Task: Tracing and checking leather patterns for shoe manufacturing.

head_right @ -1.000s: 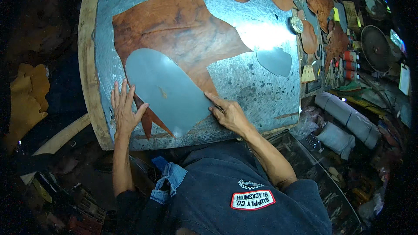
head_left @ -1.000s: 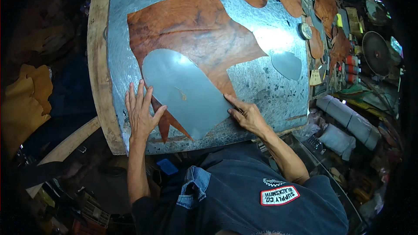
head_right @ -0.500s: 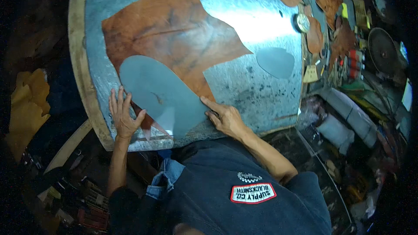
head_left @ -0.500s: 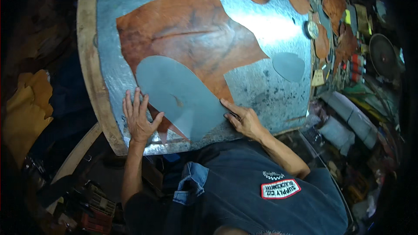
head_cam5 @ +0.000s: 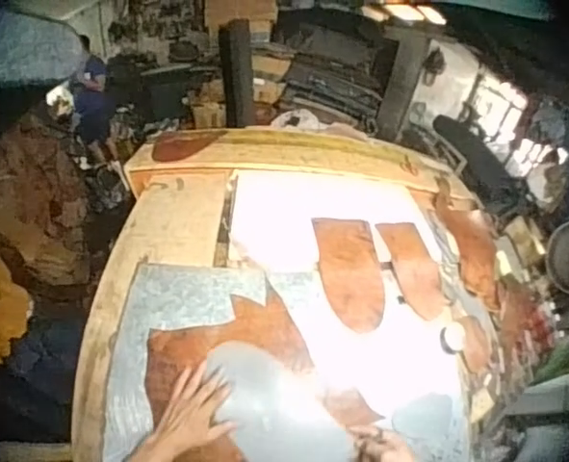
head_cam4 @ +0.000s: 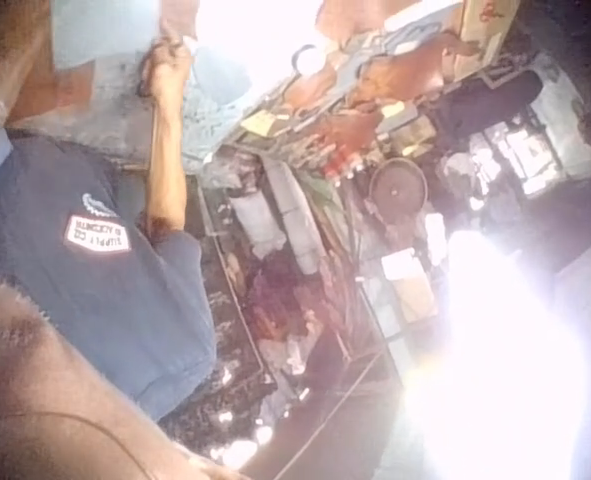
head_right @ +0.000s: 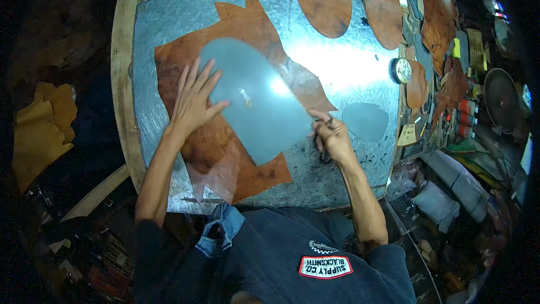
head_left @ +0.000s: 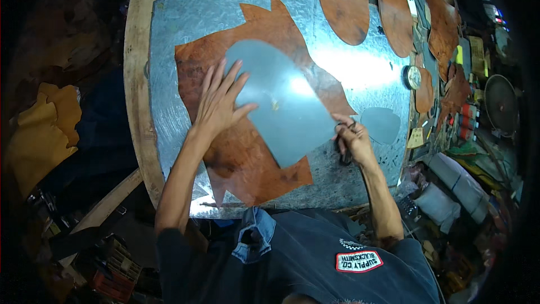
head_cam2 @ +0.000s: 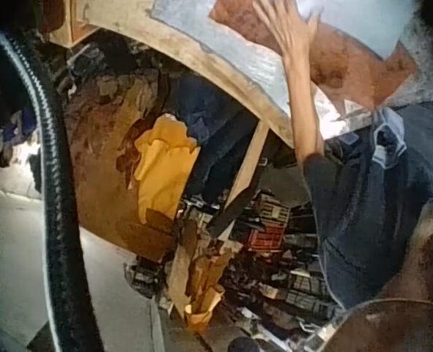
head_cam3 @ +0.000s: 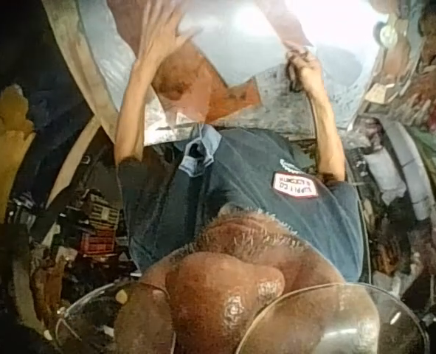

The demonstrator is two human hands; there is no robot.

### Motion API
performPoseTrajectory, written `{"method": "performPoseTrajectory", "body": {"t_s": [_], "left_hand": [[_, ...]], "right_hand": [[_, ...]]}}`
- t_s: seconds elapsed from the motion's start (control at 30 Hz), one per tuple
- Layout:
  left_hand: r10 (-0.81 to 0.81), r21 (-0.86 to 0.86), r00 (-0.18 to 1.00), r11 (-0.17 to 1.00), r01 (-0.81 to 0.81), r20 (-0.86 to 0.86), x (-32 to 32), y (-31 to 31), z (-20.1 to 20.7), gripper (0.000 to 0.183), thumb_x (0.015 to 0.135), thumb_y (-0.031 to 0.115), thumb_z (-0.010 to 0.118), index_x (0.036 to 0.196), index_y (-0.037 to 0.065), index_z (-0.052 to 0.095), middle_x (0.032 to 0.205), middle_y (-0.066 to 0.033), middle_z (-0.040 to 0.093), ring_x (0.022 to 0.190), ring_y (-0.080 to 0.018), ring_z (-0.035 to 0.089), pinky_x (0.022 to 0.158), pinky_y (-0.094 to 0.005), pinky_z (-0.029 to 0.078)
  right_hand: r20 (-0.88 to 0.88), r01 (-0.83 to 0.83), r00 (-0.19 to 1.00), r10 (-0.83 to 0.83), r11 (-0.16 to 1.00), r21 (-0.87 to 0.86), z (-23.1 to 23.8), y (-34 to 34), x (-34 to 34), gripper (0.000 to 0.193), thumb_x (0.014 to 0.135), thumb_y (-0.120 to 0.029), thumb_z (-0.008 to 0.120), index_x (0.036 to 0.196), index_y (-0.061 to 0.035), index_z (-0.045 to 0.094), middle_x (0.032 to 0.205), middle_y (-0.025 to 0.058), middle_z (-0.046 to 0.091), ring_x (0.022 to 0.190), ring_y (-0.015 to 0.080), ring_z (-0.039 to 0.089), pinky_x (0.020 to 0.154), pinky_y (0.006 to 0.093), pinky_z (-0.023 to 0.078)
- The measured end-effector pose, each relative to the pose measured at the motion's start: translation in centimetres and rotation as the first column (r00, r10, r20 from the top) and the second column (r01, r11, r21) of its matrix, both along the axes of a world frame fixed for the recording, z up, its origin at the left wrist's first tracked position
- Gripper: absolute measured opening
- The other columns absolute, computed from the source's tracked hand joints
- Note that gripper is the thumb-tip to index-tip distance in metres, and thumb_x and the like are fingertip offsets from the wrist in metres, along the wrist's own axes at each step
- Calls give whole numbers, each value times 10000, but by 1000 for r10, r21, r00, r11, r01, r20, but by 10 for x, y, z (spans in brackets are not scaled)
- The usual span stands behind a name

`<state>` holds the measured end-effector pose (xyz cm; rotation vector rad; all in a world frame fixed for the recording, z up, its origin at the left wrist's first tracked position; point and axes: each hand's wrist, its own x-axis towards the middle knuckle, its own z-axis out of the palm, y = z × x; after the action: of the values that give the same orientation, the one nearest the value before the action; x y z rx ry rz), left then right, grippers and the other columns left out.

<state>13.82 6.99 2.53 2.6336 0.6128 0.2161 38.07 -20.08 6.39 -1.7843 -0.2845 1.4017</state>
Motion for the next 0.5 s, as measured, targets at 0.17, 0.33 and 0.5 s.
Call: {"method": "performPoseTrajectory", "body": {"t_s": [0.17,0.33,0.5], "left_hand": [[-88,2,993,996,89,81,55,46,-15,678,799,488,709,1316,78,552,1499,-151,375,1422,-360,261,1151,-513,203],[-37,74,998,997,33,53,71,65,-33,646,798,475,722,1290,81,579,1496,-162,381,1404,-351,307,1134,-498,256],[-45,155,991,988,26,124,65,82,-36,719,774,508,736,1332,94,553,1486,-161,401,1413,-347,296,1141,-489,238]], "right_hand": [[161,47,986,-48,999,10,1,20,14,325,965,-67,517,1279,-25,588,751,54,643,477,51,481,412,205,394],[284,18,959,-2,998,-55,3,33,13,346,962,-73,510,1295,-7,575,870,134,693,678,96,597,588,263,484],[505,-114,855,118,993,-38,-5,38,18,357,928,-155,581,1281,-117,622,933,181,710,772,177,651,731,332,521]]}}
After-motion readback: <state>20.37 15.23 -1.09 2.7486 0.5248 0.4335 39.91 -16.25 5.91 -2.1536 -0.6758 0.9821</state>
